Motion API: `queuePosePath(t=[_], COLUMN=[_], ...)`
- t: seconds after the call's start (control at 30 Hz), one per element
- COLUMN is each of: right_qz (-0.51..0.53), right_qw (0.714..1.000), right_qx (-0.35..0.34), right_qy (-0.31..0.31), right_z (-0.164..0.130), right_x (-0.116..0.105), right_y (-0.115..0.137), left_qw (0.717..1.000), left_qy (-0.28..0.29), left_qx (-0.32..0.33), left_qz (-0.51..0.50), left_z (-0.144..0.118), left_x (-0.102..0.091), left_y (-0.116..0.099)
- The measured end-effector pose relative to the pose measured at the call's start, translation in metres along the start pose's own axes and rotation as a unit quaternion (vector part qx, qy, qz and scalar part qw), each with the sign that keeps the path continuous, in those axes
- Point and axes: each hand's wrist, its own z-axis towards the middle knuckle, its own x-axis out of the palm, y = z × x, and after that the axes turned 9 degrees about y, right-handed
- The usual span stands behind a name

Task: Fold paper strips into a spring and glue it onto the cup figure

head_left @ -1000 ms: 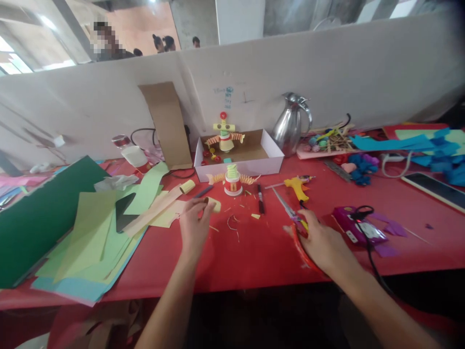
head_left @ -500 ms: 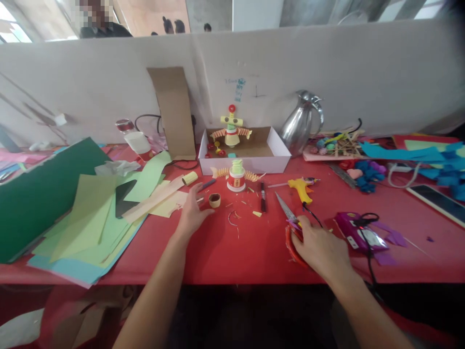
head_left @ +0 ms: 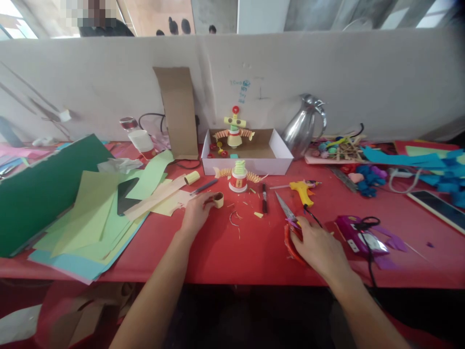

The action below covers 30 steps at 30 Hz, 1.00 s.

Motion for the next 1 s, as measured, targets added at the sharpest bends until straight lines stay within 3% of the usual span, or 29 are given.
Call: queuePosePath(t=[0.17,0.33,0.47,0.6,0.73,0.83,0.9,0.93,1.0], right_qz=[0.002,0.017,0.025,0.037,0.093,0.184,0.255,0.290,0.343], right_qw=[1.000,1.000,0.999,0.999,0.994,0.979,0.962,0.950,0.924], right_qx=[-0.007,-0.018,-0.026,-0.026,-0.034,-0.038,-0.057,-0.082,-0.154], right_qy=[0.001,0.000,-0.012,-0.020,-0.047,-0.077,-0.082,-0.080,-0.072], right_z=[-0.003,-0.002,0.000,0.003,0.003,-0.008,-0.020,-0.027,-0.040], right_x=[-0.002,0.001,0.005,0.011,0.020,0.022,0.019,0.016,0.008], right_y=[0.001,-0.001,-0.002,-0.004,-0.010,-0.017,-0.018,-0.017,-0.011], left_qw=[0.996,0.998,1.000,0.999,0.999,0.997,0.974,0.945,0.836], left_qy=[-0.010,-0.032,0.019,0.046,0.019,-0.046,-0.098,-0.114,-0.121], left_qx=[-0.026,-0.043,0.023,0.024,0.032,-0.013,-0.086,-0.127,-0.202], left_qz=[0.082,0.015,0.000,0.007,-0.003,-0.057,-0.183,-0.280,-0.495], left_z=[-0.001,0.000,0.006,0.007,0.003,0.002,0.002,0.002,0.000], left_x=[0.010,0.004,0.002,0.007,0.006,0.001,-0.002,-0.004,-0.008], left_y=[-0.012,-0.015,-0.013,-0.010,-0.010,-0.015,-0.024,-0.031,-0.050])
